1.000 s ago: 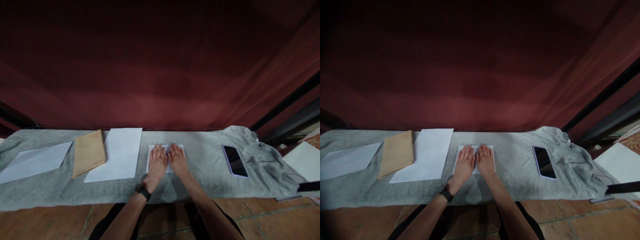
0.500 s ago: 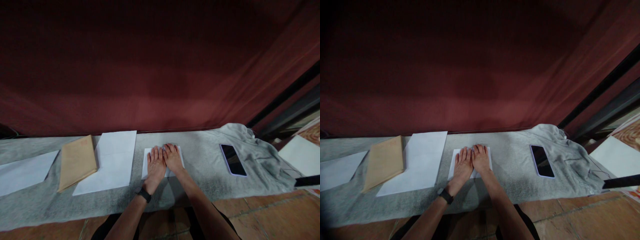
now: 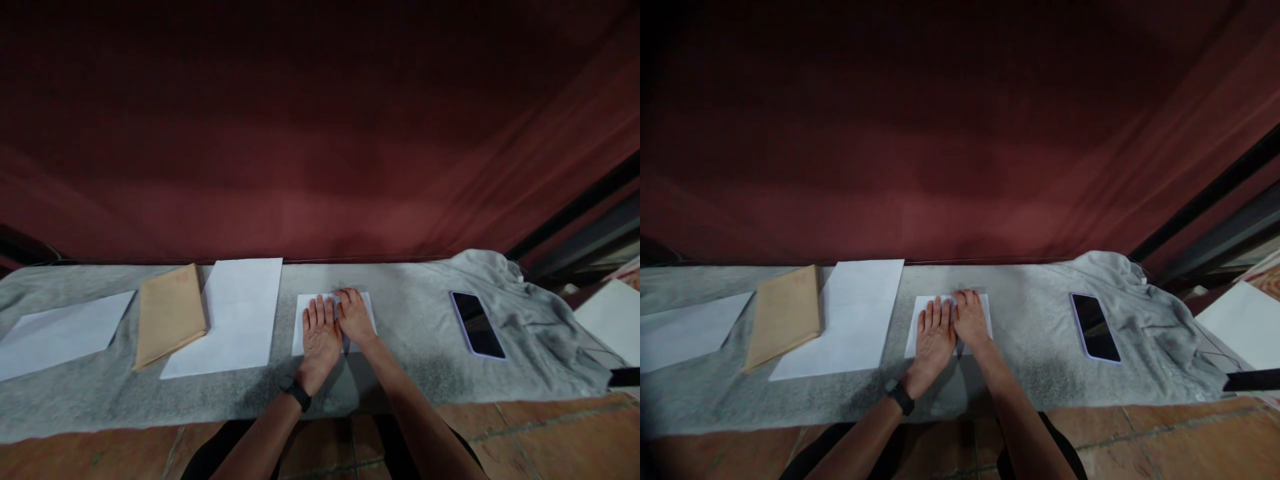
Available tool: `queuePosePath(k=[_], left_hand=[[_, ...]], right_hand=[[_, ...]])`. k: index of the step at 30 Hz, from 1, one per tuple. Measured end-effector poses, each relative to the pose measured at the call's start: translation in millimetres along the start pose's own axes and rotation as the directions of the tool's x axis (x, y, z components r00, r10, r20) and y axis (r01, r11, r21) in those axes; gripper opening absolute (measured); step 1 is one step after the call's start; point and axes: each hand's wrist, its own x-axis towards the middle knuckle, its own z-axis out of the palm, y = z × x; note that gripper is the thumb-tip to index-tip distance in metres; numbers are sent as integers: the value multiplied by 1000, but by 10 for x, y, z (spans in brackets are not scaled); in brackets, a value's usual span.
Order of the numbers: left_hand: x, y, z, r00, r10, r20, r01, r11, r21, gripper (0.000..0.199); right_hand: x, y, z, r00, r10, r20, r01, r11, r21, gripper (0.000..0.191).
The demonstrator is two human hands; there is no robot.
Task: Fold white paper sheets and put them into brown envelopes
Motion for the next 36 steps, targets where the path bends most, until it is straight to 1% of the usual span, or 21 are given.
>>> queuePosePath(k=[3, 7, 11, 14, 17, 20, 23, 27, 29, 31, 33, 36], left_hand=[[-30, 12, 20, 1000, 3, -24, -3, 1000, -12, 56], [-46, 8, 15, 1000, 13, -17, -13, 999, -35, 57], [-71, -6, 7, 1000, 14, -19, -15, 999, -38, 57], [-95, -10, -13, 1000, 25, -13, -26, 999, -37, 58], [-104, 3, -59, 999, 37, 13, -36, 999, -31, 58], [-91, 20, -121, 999, 22, 39, -21, 999, -27, 56], [-61, 13, -166, 999, 16, 30, -15, 1000, -21, 54], [-21, -59, -138, 998, 59, 16, -58, 998, -21, 56], [-17, -101, -93, 995, 97, 33, -97, 995, -19, 58], [-23, -130, -46, 991, 125, 50, -124, 992, -17, 61], [-31, -143, -11, 991, 122, 52, -122, 992, -16, 62], [-34, -151, 9, 995, 92, 35, -92, 996, -15, 59]], right_hand=[[9, 13, 1, 1000, -2, 12, 2, 1000, 0, 37], [50, 3, 15, 999, 36, 34, -35, 999, -31, 40], [101, -30, 28, 994, 99, 37, -97, 994, -56, 37], [118, -50, 24, 992, 119, 38, -117, 992, -44, 32], [113, -50, 20, 992, 118, 44, -116, 993, -36, 29], [104, -26, 21, 994, 106, 40, -105, 994, -18, 28], [87, -11, 20, 997, 69, 23, -70, 997, 16, 32], [-27, -81, 16, 1000, 8, -6, -8, 999, 44, 39], [-136, -146, 18, 999, -35, 30, 34, 999, 23, 43], [-256, -196, 14, 993, -69, 92, 71, 997, -23, 46], [-357, -209, -2, 989, -59, 135, 71, 994, -83, 48], [-449, -154, -50, 991, -13, 134, 36, 985, -170, 51]])
